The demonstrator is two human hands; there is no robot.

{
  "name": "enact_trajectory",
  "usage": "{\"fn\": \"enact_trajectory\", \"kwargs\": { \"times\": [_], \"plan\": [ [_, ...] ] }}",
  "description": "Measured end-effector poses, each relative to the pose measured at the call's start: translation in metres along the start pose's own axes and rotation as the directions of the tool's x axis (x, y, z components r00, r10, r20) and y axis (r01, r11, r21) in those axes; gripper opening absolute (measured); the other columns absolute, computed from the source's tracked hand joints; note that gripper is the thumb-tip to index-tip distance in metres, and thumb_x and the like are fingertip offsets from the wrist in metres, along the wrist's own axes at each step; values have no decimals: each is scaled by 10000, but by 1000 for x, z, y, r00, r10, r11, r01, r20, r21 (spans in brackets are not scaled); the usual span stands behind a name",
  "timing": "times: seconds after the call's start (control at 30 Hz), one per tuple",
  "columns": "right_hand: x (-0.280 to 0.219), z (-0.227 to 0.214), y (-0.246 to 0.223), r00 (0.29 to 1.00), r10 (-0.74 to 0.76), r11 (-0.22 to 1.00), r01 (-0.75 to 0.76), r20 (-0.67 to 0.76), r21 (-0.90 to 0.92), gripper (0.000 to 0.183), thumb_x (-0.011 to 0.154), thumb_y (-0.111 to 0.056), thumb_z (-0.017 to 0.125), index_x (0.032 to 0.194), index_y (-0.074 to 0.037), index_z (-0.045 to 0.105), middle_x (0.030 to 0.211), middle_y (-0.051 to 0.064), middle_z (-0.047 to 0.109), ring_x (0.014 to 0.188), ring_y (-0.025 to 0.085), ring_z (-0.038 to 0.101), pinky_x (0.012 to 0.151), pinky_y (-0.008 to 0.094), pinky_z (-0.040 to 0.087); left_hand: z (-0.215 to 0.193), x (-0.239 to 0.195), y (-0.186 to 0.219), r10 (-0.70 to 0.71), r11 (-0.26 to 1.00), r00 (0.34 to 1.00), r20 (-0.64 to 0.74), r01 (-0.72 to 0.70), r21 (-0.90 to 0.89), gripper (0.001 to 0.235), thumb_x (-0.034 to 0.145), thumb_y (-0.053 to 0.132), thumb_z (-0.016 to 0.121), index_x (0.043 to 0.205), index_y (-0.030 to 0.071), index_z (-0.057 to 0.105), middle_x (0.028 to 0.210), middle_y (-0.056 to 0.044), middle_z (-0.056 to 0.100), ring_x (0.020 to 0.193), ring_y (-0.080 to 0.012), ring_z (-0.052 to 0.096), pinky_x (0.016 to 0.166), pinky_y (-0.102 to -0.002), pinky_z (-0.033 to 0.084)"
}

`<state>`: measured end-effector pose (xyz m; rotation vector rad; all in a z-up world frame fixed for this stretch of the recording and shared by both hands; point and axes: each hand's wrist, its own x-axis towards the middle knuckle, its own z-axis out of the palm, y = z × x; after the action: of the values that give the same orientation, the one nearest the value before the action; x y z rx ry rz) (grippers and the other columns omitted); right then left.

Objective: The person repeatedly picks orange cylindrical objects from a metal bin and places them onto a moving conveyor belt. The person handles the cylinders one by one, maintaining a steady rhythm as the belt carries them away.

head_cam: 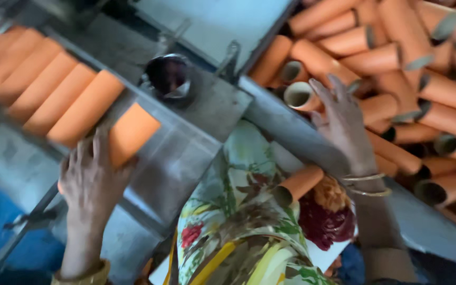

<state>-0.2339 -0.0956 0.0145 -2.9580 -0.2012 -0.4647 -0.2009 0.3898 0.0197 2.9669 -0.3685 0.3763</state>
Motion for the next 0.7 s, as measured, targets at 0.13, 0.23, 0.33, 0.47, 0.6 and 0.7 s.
{"fn": "enact_trajectory", "kwargs": {
  "times": [0.13,0.23,0.33,0.47,0.6,0.7],
  "plan": [
    [21,21,18,972,-36,994,58,231,-88,521,868,-134,691,1379,-199,613,1421,135,555,1027,370,659,843,483,552,34,13,-43,-11,996,995,-95,18,82,831,797,434,847,1490,108,524,1157,-150,622,1097,-353,611,1029,-531,422],
    [27,19,23,966,-79,970,131,244,-203,298,872,-214,743,1153,-148,673,1195,88,601,980,337,674,806,471,557,58,27,-56,-3,984,992,-129,26,178,808,814,423,807,1490,113,493,1156,-140,603,1101,-322,605,1077,-561,356],
    [13,-7,12,994,-101,969,110,51,-223,277,998,-316,762,1111,-78,677,1119,121,643,905,329,670,764,431,542,74,38,-52,-14,984,996,-83,29,176,825,833,427,788,1517,103,460,1166,-148,589,1115,-321,605,1097,-558,356],
    [10,-67,-36,990,113,966,-88,-88,242,335,1106,-303,664,1239,-4,590,1211,164,624,1129,299,647,984,410,557,91,41,-36,-16,995,1000,-27,18,96,871,791,432,774,1529,116,436,1205,-157,596,1119,-326,606,1098,-570,339],
    [54,-121,-76,958,-150,824,-16,246,566,517,1044,-351,428,1473,-69,491,1362,124,622,1253,192,634,1038,388,504,89,50,-33,-92,970,996,8,88,226,733,907,311,734,1567,161,454,1255,-114,607,1170,-285,600,1149,-575,335],
    [58,-124,-81,934,-269,870,133,233,474,433,987,-340,536,1338,-88,554,1281,107,663,1163,176,664,989,369,524,65,48,-18,-27,994,991,-132,40,98,795,774,460,771,1437,115,502,1314,-176,598,1204,-346,567,1038,-596,343]
  ]
}}
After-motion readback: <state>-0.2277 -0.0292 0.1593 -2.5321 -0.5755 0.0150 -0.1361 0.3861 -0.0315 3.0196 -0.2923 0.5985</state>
